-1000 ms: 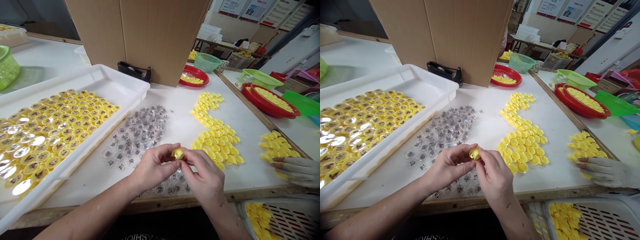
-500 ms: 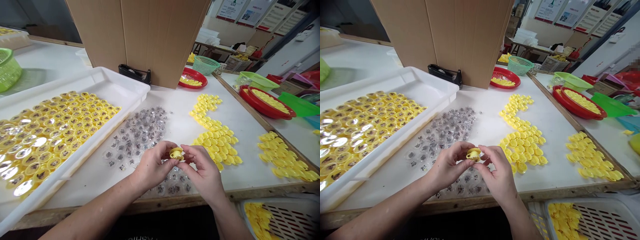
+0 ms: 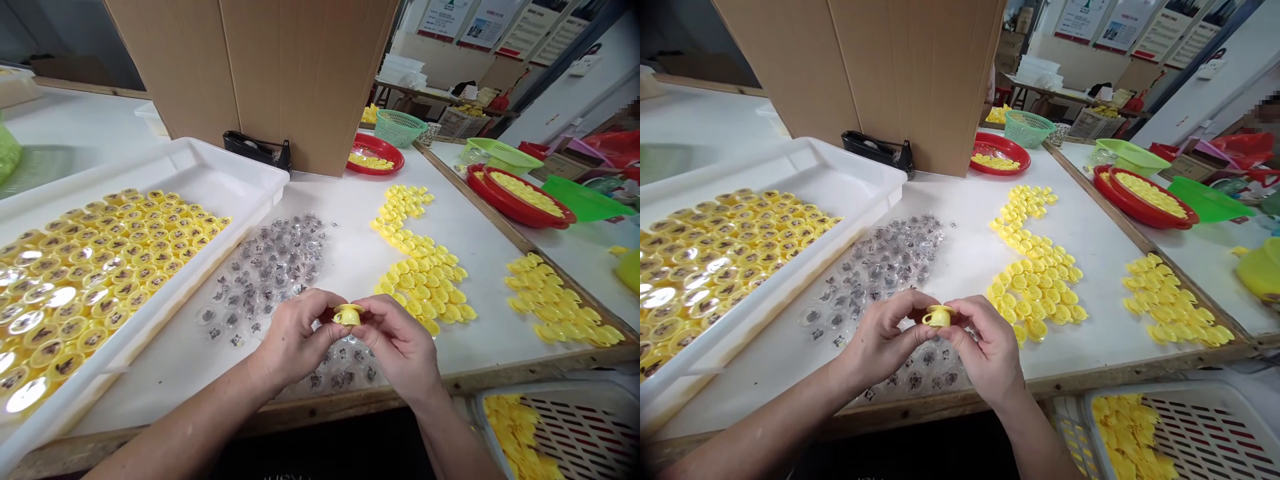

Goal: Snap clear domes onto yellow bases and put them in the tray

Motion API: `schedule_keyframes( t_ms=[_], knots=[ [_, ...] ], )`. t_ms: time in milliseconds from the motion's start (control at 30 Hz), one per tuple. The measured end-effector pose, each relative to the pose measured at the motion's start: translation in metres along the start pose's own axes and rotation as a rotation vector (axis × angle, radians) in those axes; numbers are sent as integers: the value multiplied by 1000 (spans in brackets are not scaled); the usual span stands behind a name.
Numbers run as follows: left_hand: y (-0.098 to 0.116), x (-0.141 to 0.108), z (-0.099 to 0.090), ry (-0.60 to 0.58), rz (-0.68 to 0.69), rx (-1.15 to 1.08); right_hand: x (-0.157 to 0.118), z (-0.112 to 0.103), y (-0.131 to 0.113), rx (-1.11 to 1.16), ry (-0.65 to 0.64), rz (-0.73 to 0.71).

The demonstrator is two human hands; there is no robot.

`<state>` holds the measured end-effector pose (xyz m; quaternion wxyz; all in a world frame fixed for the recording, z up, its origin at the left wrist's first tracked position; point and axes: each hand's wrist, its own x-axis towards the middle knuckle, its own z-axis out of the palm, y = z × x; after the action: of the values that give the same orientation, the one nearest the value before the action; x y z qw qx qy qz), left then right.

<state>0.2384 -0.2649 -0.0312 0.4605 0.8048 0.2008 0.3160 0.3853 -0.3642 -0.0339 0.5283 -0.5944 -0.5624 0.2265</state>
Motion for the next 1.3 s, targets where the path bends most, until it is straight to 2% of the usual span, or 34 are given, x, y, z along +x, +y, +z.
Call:
schedule_keyframes(
  t_ms=[200,300,367,467,667,867,1033,1100,1133,1233,1300],
  knots=[
    [-3,-1,3,-34,-150,-9,2,2,10,233,-35,221],
    [-9,3,4,-119,-271,-279,4,3,16,347,9,330],
    [-12,6,5,-169,-300,-485,6,7,19,492,60,396],
    [-12,7,8,-182,-319,-595,6,14,21,679,106,471],
    [-7,7,11,-125,-391,-734,4,22,22,736,118,505],
    [-11,7,6,-153,-419,-748,3,24,22,684,47,452],
    [-12,10,2,-177,-454,-795,1,25,32,737,57,497],
    [-11,20,-16,-84,-442,-684,1,24,37,715,90,516],
    [-10,28,-30,-7,-421,-589,1,24,38,676,109,524],
    [-13,62,-97,249,-347,-167,1,23,39,510,131,549],
    [-23,89,-148,348,-365,200,2,24,37,427,122,554]
  ],
)
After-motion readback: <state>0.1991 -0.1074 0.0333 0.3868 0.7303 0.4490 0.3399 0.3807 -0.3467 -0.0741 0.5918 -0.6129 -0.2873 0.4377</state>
